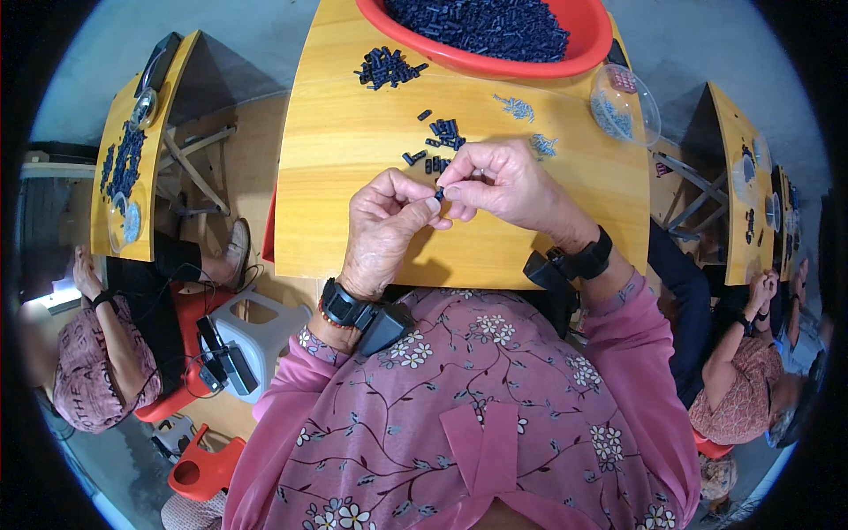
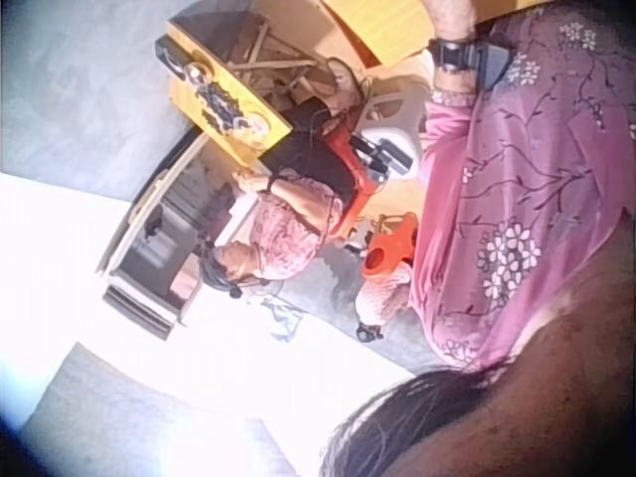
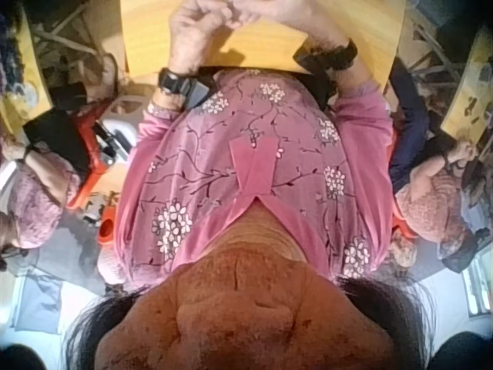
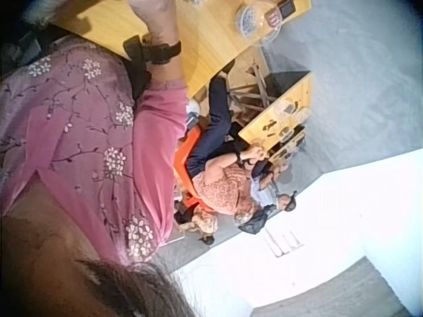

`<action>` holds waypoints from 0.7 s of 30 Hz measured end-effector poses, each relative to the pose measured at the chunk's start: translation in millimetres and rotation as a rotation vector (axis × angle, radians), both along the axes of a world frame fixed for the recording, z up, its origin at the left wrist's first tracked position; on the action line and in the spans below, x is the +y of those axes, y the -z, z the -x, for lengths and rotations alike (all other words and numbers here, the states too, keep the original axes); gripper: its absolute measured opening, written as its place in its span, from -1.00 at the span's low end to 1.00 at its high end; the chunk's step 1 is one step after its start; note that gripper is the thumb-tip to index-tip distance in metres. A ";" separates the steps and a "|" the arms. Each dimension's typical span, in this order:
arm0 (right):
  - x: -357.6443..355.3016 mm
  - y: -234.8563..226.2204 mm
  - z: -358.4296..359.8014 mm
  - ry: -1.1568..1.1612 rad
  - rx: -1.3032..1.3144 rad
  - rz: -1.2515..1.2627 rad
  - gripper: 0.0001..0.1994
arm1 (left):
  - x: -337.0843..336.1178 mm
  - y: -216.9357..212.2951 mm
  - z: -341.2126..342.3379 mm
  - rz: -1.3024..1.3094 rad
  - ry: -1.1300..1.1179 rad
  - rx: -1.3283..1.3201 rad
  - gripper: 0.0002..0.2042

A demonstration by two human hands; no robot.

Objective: Manually assemble small plastic components by inserting one into another at a workstation.

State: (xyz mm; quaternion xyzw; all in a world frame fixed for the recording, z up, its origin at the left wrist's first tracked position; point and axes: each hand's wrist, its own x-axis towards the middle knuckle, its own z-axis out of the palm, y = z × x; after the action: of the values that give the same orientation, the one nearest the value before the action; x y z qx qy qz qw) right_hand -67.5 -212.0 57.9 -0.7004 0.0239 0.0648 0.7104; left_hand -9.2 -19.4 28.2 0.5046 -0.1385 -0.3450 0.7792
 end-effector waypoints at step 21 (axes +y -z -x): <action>2.3 11.3 9.3 0.058 0.032 -0.086 -0.91 | -5.6 -0.8 1.7 0.042 0.024 0.063 -0.95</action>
State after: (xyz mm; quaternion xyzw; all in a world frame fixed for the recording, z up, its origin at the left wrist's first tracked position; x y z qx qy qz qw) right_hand -76.8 -209.7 46.6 -0.6669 0.0529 0.0562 0.7411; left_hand -11.0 -24.9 29.1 0.4752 -0.1270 -0.3671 0.7895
